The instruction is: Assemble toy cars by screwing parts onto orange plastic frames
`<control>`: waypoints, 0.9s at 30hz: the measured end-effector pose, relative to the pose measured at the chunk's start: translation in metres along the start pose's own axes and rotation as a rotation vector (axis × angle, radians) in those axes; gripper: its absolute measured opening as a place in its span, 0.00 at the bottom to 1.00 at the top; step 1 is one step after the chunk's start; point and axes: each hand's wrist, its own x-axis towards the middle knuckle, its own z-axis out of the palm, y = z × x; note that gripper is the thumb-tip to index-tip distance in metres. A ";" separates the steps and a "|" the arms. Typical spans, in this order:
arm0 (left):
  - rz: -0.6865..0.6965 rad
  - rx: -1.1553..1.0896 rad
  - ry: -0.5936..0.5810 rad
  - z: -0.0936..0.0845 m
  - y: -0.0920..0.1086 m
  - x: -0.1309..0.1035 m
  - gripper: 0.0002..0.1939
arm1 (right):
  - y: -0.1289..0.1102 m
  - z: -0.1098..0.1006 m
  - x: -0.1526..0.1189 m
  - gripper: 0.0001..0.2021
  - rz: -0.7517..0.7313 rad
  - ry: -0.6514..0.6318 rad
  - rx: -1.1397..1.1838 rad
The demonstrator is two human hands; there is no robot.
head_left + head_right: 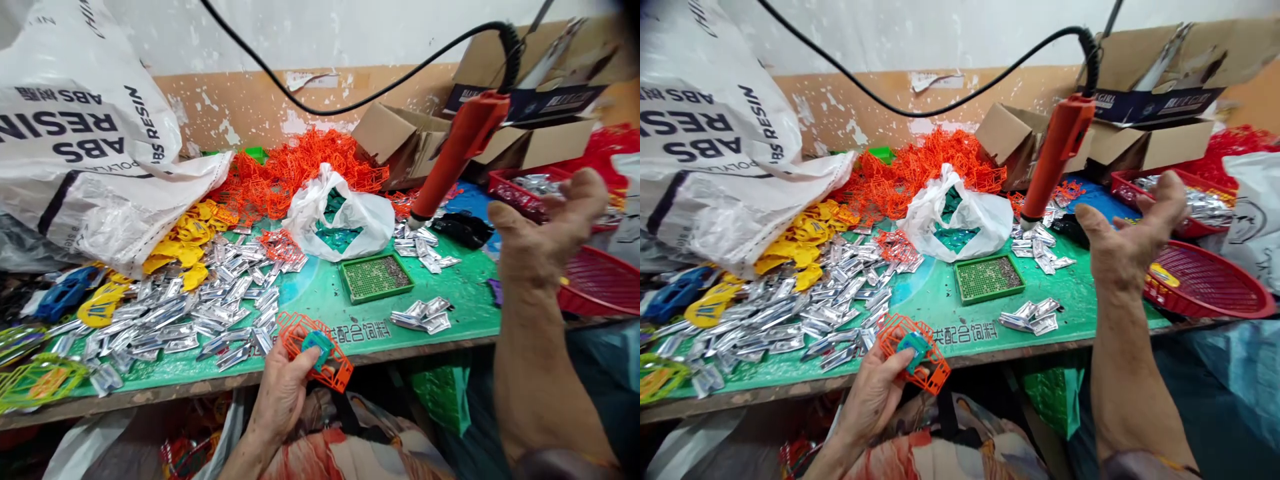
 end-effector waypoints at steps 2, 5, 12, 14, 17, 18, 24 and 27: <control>-0.015 0.034 -0.010 -0.002 0.001 0.000 0.17 | 0.003 0.012 0.018 0.46 0.016 -0.077 0.080; -0.063 0.064 0.006 -0.002 0.001 0.001 0.19 | 0.009 0.036 0.038 0.40 0.031 -0.235 0.192; -0.115 0.100 0.039 0.006 -0.001 0.006 0.20 | -0.016 0.074 0.044 0.33 0.117 -0.647 0.504; -0.120 0.102 0.055 0.006 -0.001 0.008 0.20 | -0.029 0.076 0.041 0.31 0.065 -0.586 0.470; -0.131 0.097 0.065 0.006 0.000 0.012 0.21 | -0.041 0.079 0.038 0.32 -0.036 -0.521 0.447; -0.139 0.100 0.046 0.007 -0.001 0.013 0.21 | -0.043 0.082 0.037 0.32 -0.046 -0.543 0.466; -0.159 0.138 -0.079 0.015 -0.002 0.014 0.17 | -0.057 0.103 0.035 0.19 0.197 -0.655 0.603; -0.182 0.105 -0.120 0.018 0.001 0.015 0.19 | -0.071 0.103 0.027 0.17 0.229 -0.691 0.595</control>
